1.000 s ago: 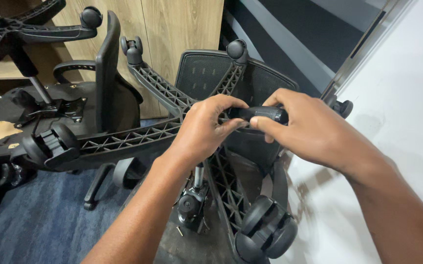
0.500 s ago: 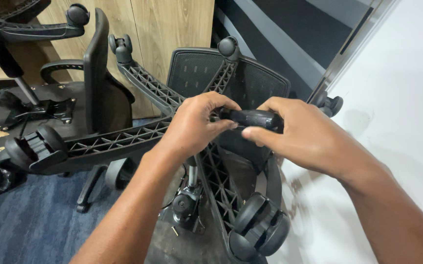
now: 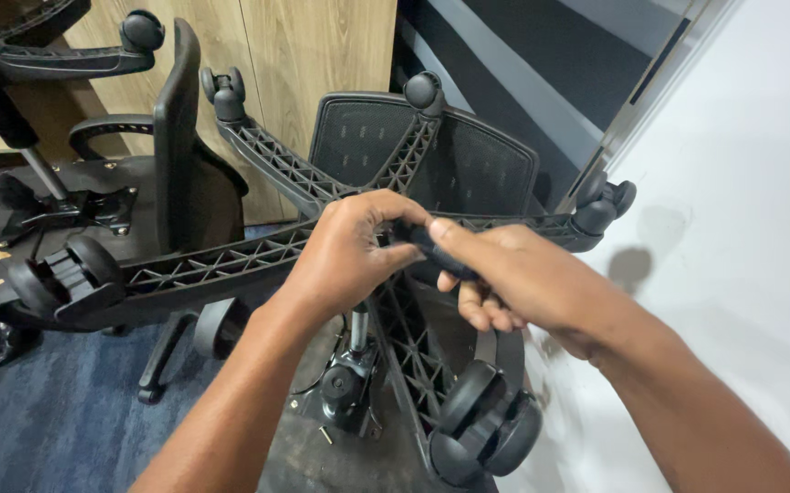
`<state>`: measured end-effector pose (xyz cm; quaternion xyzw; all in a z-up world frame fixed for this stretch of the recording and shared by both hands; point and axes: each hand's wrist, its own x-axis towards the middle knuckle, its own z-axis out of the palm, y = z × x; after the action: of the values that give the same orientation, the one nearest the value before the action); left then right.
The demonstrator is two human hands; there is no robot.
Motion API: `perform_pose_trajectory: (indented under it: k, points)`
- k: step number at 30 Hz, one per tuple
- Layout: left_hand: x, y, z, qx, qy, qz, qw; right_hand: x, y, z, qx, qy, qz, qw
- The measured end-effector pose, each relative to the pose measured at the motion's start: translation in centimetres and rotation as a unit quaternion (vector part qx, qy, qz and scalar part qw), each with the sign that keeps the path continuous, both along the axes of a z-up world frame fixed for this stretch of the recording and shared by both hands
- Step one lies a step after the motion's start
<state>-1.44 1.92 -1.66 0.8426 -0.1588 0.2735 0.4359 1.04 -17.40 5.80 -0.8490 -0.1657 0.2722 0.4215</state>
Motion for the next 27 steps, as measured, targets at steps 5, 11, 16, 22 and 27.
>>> perform_pose_trajectory:
  k: [5,11,16,22,27]
  points:
    - [-1.0,0.6,0.0,-0.020,0.048,0.004,0.999,-1.8,0.7,2.3,-0.173,-0.172,0.066,0.968]
    - [-1.5,0.7,-0.1,-0.074,0.078,0.027,0.994,-3.6,2.0,4.6,-0.247,-0.201,0.044,0.947]
    - [-1.8,0.6,-0.8,-0.065,0.015,0.027,0.997,-3.2,1.9,3.2,-0.135,-0.116,0.043,0.983]
    - [-1.8,1.0,-0.6,-0.067,0.006,0.029,0.997,-2.1,1.4,1.1,0.065,0.018,0.012,0.998]
    - [-1.9,1.2,-0.4,-0.069,0.071,0.039,0.994,-3.1,2.1,1.7,0.009,-0.029,0.010,0.999]
